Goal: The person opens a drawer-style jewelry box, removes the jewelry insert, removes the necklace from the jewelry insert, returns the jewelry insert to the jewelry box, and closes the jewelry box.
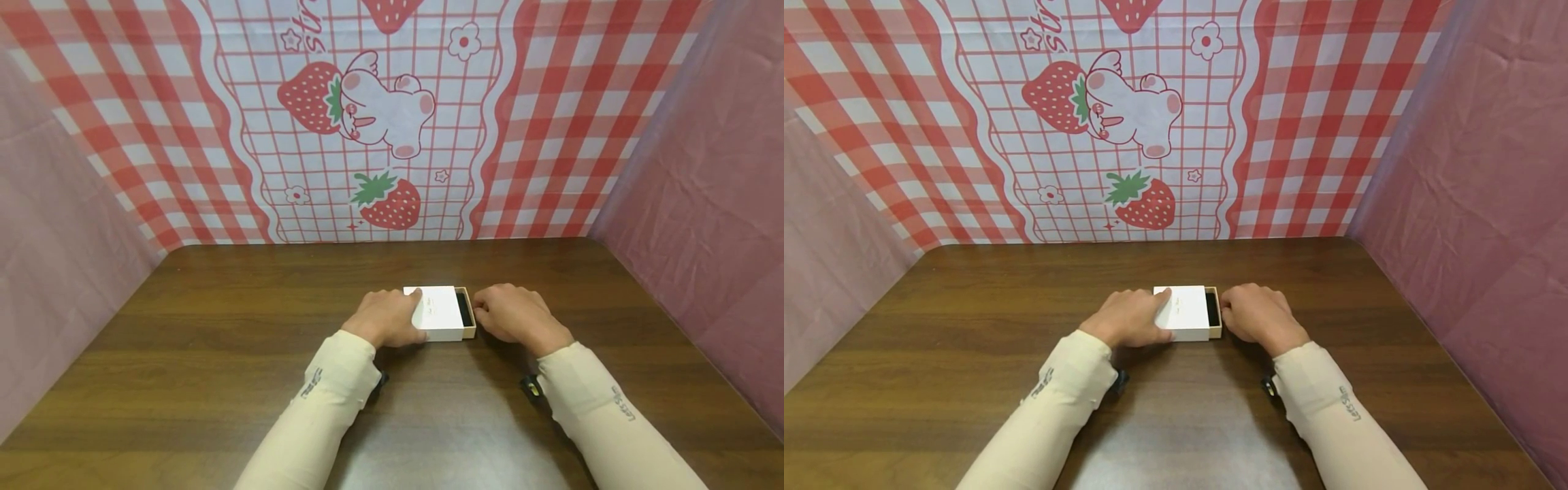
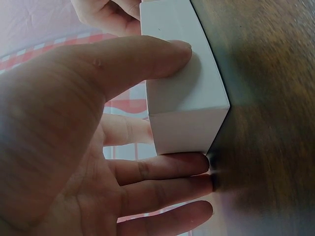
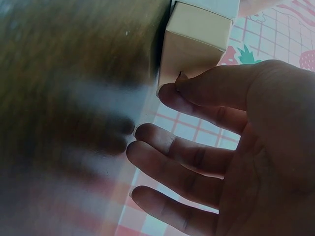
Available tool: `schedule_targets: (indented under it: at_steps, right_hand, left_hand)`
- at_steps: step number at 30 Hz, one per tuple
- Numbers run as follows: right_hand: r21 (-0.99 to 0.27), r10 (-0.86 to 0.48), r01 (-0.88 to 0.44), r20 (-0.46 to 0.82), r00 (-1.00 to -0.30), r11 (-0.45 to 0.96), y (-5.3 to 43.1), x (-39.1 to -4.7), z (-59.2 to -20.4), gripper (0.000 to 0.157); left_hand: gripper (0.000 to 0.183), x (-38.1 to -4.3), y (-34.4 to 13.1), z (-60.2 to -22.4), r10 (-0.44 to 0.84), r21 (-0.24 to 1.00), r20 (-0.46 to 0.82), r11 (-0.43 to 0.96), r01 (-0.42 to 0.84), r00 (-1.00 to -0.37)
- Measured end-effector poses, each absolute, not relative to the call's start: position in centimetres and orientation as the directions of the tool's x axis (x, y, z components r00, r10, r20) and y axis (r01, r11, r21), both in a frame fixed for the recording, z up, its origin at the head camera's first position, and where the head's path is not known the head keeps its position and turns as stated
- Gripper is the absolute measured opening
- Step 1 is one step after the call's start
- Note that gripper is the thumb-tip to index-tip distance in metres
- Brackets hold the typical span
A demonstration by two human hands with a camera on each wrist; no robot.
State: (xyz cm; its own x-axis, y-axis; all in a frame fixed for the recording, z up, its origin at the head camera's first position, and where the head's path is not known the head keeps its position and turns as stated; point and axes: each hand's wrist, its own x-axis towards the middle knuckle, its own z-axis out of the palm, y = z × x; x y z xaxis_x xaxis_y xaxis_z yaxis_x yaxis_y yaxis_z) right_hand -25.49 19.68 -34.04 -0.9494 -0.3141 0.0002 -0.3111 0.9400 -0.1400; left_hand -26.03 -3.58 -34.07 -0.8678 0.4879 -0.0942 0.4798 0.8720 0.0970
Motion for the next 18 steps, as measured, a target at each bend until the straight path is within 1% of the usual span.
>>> schedule_targets:
  at_steps: [18]
  right_hand:
    - [-0.146,-0.306,-0.303,0.000,-0.952,0.942,19.77,-25.40,-34.00,0.013]
  left_hand:
    - [0.082,-25.99,-3.61,-34.07,0.490,0.104,-0.087,0.870,0.482,-0.867]
